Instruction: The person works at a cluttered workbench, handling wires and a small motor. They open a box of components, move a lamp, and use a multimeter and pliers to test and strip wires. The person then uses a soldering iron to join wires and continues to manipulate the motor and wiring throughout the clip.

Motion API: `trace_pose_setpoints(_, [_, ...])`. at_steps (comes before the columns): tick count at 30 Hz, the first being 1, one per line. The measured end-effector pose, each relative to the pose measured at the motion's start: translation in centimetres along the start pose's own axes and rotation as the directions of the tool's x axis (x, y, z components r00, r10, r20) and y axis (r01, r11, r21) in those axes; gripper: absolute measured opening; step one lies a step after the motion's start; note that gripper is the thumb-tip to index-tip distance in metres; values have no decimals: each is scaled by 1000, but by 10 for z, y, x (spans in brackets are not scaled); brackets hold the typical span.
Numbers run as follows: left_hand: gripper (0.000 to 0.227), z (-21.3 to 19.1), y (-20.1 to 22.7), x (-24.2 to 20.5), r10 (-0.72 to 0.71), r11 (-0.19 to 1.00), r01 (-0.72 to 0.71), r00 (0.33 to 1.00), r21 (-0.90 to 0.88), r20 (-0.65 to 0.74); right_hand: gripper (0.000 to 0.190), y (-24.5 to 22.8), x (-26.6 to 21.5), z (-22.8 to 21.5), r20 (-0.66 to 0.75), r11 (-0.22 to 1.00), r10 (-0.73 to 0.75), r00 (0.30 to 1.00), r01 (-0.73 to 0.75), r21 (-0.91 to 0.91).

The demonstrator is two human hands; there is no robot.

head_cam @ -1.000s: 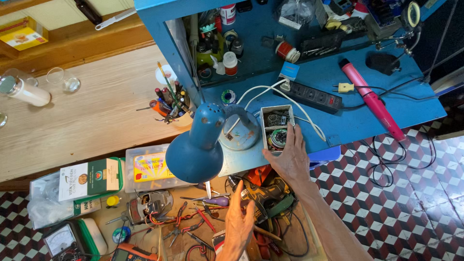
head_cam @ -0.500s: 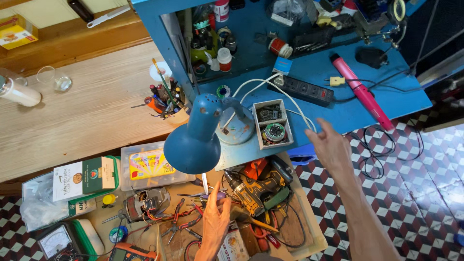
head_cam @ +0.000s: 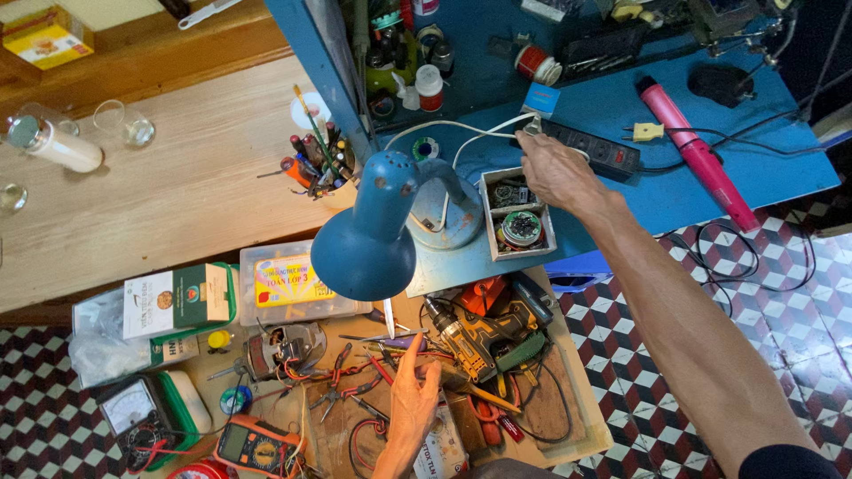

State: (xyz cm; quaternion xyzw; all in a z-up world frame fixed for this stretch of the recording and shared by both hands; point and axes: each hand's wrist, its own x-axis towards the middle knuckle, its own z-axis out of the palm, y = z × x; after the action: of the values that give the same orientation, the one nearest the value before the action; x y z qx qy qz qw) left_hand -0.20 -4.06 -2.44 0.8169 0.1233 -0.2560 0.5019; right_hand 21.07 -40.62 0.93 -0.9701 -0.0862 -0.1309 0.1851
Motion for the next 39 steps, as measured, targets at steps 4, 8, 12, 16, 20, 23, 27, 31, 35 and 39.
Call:
trace_pose_setpoints(4, [57, 1, -22, -3, -13, 997, 14, 1000, -72, 13, 33, -23, -20, -26, -70, 951, 246, 967, -227, 210])
trace_pose_setpoints(8, [48, -4, -51, -7, -9, 995, 11, 1000, -94, 27, 39, -60, -54, -51, -174, 776, 529, 830, -391, 495])
trace_pose_setpoints(12, [40, -15, -71, -8, 57, 981, -48, 997, -188, 43, 33, -87, -100, -41, -261, 706, 650, 713, -439, 556])
trace_pose_setpoints(16, [39, -20, -70, -11, -44, 966, 68, 994, -250, 101, 34, -113, -128, -11, -274, 773, 604, 748, -467, 430])
trace_pose_setpoints(20, [40, -35, -64, -22, -47, 990, 66, 988, -123, 148, 31, -114, -129, 4, -262, 840, 533, 804, -467, 276])
trace_pose_setpoints(23, [38, -47, -69, -28, -39, 997, 48, 986, -52, 161, 30, -110, -132, 6, -272, 870, 492, 827, -451, 200])
trace_pose_setpoints(27, [40, -60, -87, -36, -107, 993, 100, 986, 61, 126, 45, -115, -144, 5, -335, 853, 514, 790, -431, 294])
trace_pose_setpoints(31, [39, -59, -103, -41, -165, 986, 166, 980, 4, 114, 56, -131, -153, 2, -257, 758, 643, 722, -553, 346])
trace_pose_setpoints(35, [39, -52, -110, -46, -125, 991, 130, 986, -41, 113, 94, -139, -129, 3, -97, 750, 659, 746, -644, 151])
trace_pose_setpoints(39, [39, -42, -106, -48, -64, 997, 67, 993, -26, 103, 116, -137, -99, 11, -11, 757, 648, 761, -643, 114])
